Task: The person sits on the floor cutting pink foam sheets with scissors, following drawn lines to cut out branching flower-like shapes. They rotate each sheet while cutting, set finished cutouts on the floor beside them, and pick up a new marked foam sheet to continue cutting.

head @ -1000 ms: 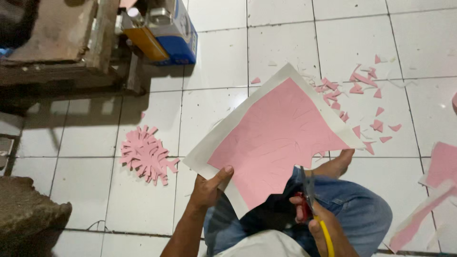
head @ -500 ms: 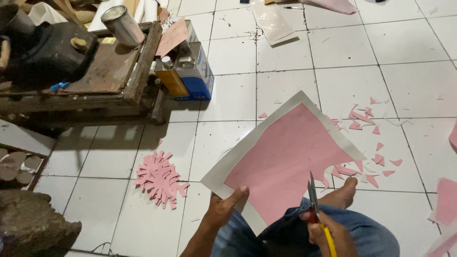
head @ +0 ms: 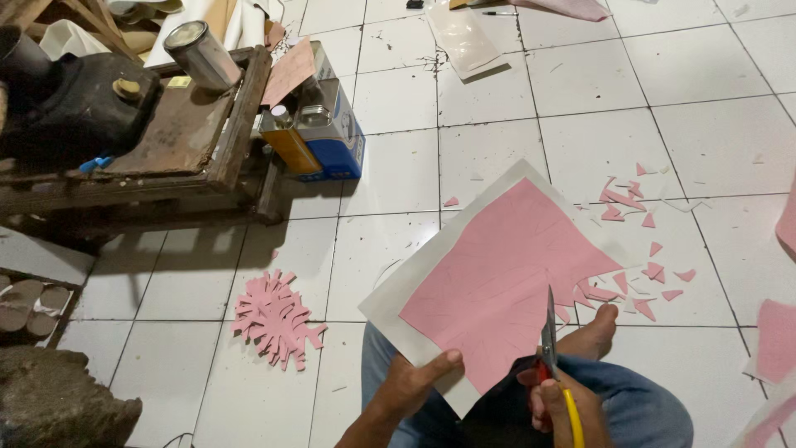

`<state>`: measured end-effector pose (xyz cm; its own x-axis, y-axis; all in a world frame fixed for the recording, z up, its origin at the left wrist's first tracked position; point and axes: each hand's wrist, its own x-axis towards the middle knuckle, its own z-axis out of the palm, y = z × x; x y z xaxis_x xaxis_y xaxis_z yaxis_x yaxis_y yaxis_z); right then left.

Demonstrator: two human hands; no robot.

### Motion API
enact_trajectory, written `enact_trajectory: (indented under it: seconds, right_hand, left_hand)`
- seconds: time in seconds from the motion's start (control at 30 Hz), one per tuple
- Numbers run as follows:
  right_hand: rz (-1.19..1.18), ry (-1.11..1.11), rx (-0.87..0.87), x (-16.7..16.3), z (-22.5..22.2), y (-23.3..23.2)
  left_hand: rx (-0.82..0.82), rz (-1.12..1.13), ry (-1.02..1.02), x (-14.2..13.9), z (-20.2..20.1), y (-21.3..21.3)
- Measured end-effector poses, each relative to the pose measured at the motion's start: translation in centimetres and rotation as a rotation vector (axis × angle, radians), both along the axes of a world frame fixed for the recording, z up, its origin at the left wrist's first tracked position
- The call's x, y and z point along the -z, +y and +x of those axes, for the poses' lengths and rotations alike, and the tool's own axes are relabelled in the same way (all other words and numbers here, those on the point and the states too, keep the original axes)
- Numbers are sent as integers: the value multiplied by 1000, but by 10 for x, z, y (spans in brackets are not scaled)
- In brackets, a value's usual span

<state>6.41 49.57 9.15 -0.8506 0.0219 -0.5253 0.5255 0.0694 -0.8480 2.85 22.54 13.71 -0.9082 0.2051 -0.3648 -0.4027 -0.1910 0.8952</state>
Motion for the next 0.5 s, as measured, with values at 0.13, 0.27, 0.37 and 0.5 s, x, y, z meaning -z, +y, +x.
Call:
enact_trajectory:
  seconds: [0.13, 0.27, 0.37, 0.5]
  right_hand:
    - [18, 54, -39, -5, 1, 4]
    - [20, 216, -51, -23, 6, 3]
    - [-17, 310, -106, -41, 8, 2]
    - [82, 490, -234, -63, 10, 6]
  left_hand:
    - [-96, 133, 33, 1, -7, 2]
    - [-125, 129, 38, 4, -10, -1]
    - [-148, -93, 148, 6, -7, -2]
    - [-183, -170, 223, 5, 4, -1]
